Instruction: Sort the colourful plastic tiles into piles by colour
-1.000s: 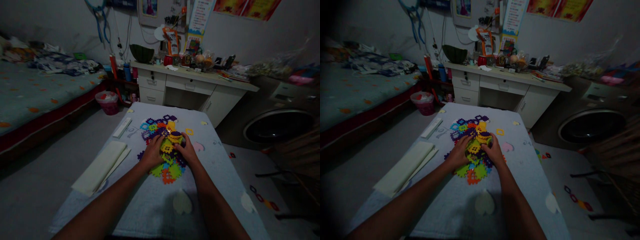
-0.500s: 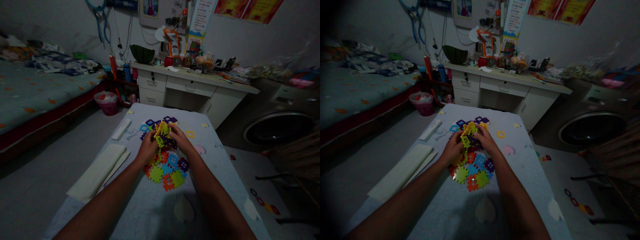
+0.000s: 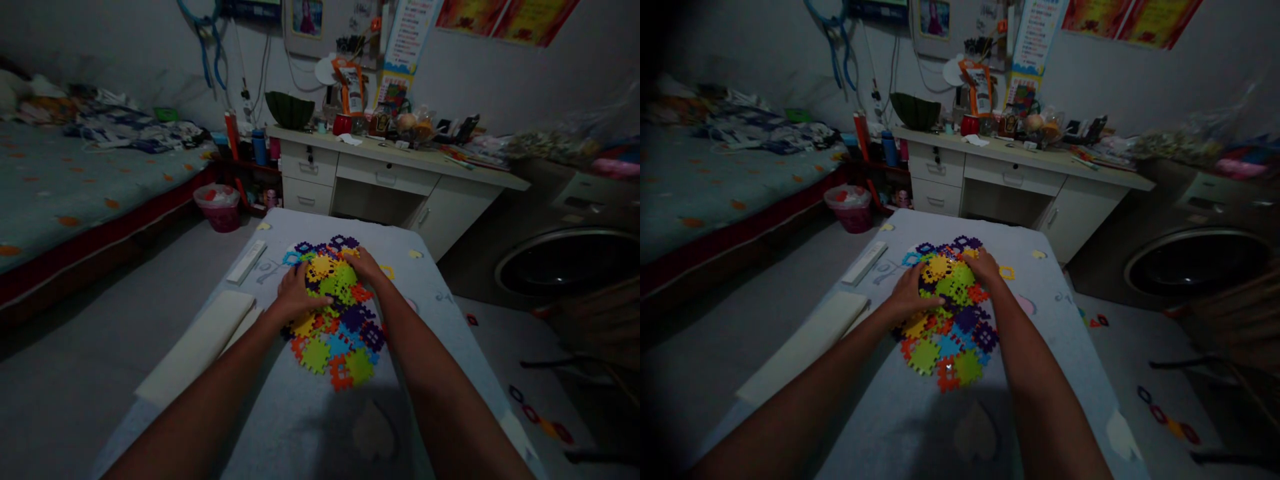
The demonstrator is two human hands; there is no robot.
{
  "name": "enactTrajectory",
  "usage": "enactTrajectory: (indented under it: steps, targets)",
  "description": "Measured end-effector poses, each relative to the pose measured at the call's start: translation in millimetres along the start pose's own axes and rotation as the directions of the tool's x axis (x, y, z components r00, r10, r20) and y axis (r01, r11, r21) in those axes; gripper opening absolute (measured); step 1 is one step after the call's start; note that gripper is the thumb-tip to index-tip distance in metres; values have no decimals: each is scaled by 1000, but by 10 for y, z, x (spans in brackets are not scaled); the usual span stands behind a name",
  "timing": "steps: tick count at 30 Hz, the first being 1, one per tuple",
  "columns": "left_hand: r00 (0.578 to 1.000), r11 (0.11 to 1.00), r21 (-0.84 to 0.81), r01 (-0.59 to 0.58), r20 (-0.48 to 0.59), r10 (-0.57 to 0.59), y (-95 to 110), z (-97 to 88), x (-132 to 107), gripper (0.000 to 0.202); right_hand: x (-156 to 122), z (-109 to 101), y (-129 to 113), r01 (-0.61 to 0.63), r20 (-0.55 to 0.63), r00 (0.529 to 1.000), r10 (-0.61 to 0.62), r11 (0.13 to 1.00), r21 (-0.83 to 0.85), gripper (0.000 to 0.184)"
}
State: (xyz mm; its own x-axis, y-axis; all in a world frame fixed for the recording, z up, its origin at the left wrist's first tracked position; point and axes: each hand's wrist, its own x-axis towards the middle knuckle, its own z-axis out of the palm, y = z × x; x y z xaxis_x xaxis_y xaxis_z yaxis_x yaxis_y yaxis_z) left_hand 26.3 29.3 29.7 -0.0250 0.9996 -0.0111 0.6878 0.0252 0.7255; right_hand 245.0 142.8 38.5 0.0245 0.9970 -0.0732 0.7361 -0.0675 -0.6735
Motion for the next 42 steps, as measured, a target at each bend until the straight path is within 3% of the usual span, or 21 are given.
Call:
enactTrajectory:
  steps: [3, 6, 8, 14, 17, 19, 23, 26, 29, 33, 35, 38, 42]
  targets:
    - [991, 990, -87, -113, 67, 119, 56, 69, 28, 119, -142, 111, -44, 48, 53, 997, -61, 974, 222, 56]
    - [975, 965, -188, -182, 89, 202, 92, 142, 43, 118, -282, 139, -69, 72, 104, 985, -139, 872, 484, 52]
    - [969, 942, -262, -210, 72, 236, 119, 193, 45, 114, -349, 100, -60, 87, 78, 984, -158, 819, 567, 51]
    - [926, 824, -444, -352, -37, 375, 274, 270, 109, 101, -522, -175, -125, 233, -72, 969, -234, 787, 571, 43]
    - [922, 799, -486, -355, -43, 384, 304, 224, 226, 90, -651, -253, -273, 325, -100, 942, -320, 796, 510, 39]
    - [945, 859, -405, -314, -40, 326, 265, 157, 332, 81, -741, -259, -372, 373, -42, 912, -408, 784, 495, 36]
    - [982, 982, -79, -174, -92, 167, 99, -39, 573, 57, -871, -273, -407, 415, 82, 853, -515, 765, 492, 32]
    - [986, 992, 120, -45, -152, 63, 2, -175, 760, 48, -908, -355, -206, 441, -9, 884, -467, 828, 347, 31]
    - [985, 985, 173, 25, -171, 5, -35, -236, 936, 51, -945, -436, 137, 402, -114, 914, -390, 909, 111, 34]
    - [992, 939, 321, 122, -39, -116, -42, -186, 1080, 67, -1076, -390, 545, 257, -74, 962, -263, 963, -81, 53]
    - [992, 928, 358, 105, 27, -122, -29, -135, 1090, 72, -1149, -309, 651, 204, -45, 976, -211, 970, -130, 64]
    - [987, 940, 338, -34, 161, -22, 28, -78, 1040, 69, -1198, -187, 706, 209, -17, 977, -213, 968, -142, 69]
    - [943, 955, 221, -198, 310, 124, 153, -97, 914, 49, -1125, -129, 711, 277, -38, 960, -278, 960, -30, 57]
